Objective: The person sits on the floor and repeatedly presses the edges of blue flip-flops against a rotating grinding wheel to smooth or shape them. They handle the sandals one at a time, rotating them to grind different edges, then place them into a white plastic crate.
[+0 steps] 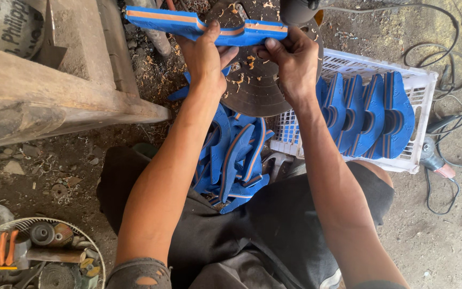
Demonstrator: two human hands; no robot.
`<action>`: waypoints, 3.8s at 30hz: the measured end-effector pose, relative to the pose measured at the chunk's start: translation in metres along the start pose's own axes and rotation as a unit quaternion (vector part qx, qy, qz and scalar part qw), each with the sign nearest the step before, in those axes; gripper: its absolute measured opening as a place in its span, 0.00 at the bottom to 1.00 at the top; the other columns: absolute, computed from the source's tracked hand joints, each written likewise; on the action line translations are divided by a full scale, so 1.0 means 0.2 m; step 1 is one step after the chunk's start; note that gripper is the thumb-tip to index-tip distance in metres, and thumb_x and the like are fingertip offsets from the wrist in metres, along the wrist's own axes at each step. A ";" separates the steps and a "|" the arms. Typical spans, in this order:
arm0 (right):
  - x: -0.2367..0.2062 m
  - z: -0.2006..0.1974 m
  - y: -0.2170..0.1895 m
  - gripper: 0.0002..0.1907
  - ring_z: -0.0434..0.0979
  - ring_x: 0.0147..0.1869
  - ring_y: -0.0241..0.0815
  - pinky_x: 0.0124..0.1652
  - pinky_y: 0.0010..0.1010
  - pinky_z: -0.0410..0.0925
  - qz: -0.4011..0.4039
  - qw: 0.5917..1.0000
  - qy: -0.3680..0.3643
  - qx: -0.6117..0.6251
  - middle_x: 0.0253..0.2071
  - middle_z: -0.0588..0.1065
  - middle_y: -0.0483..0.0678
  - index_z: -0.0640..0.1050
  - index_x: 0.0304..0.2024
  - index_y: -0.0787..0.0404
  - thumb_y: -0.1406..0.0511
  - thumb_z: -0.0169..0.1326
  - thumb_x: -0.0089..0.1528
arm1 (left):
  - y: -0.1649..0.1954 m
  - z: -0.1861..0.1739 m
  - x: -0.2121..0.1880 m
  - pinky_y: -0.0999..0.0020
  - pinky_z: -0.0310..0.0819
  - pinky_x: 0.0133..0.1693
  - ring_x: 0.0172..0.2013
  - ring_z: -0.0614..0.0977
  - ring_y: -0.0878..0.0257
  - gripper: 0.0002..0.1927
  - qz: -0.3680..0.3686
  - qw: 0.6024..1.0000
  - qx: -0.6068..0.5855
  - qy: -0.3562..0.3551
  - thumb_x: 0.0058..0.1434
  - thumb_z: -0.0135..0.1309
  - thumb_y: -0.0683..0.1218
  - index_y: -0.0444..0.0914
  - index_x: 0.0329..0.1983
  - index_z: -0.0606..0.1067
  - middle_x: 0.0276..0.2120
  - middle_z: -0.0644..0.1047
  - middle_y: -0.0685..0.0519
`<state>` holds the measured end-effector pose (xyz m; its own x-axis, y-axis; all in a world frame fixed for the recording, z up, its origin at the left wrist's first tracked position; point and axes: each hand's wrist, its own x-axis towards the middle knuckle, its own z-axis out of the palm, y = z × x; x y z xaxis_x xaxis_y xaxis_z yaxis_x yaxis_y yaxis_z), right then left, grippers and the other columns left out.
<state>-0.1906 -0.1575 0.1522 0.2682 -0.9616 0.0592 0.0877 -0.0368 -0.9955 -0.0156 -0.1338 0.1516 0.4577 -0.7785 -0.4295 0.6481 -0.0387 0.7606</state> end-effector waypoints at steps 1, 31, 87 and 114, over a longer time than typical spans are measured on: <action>0.00 0.00 0.00 0.09 0.85 0.45 0.41 0.48 0.27 0.81 -0.004 1.000 -0.001 0.001 0.43 0.81 0.55 0.76 0.51 0.74 0.75 0.53 0.69 | 0.00 0.00 0.01 0.45 0.86 0.47 0.49 0.84 0.40 0.48 -0.001 1.000 -0.005 -0.001 0.63 0.51 0.41 0.62 0.75 0.37 0.60 0.68 0.41; 0.01 0.00 0.03 0.08 0.86 0.42 0.42 0.45 0.27 0.82 -0.018 0.999 0.039 -0.033 0.39 0.82 0.55 0.78 0.48 0.73 0.77 0.54 0.67 | -0.09 -0.03 0.08 0.44 0.86 0.45 0.51 0.81 0.39 0.46 0.028 0.999 -0.018 -0.001 0.61 0.53 0.41 0.51 0.75 0.39 0.59 0.68 0.40; 0.07 -0.03 0.00 0.06 0.86 0.40 0.43 0.42 0.30 0.83 -0.017 0.999 0.029 -0.036 0.39 0.82 0.57 0.77 0.45 0.76 0.77 0.56 0.65 | -0.05 0.08 0.09 0.43 0.85 0.47 0.44 0.85 0.47 0.46 -0.009 0.999 -0.022 -0.030 0.62 0.52 0.39 0.50 0.73 0.38 0.54 0.73 0.44; -0.20 -0.22 -0.21 0.21 0.82 0.48 0.43 0.47 0.30 0.78 0.141 0.974 -0.135 -0.119 0.48 0.80 0.54 0.75 0.59 0.71 0.65 0.57 0.66 | -0.14 -0.27 -0.53 0.60 0.82 0.34 0.35 0.80 0.62 0.16 -0.115 0.984 0.100 -0.088 0.70 0.49 0.50 0.39 0.56 0.63 0.40 0.73 0.49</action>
<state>-0.2469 -0.1291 0.1892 0.4937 -0.8375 -0.2341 -0.2424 0.1260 -0.9619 -0.0491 -0.0172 0.1500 0.1887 -0.8301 -0.5247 0.5824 -0.3356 0.7404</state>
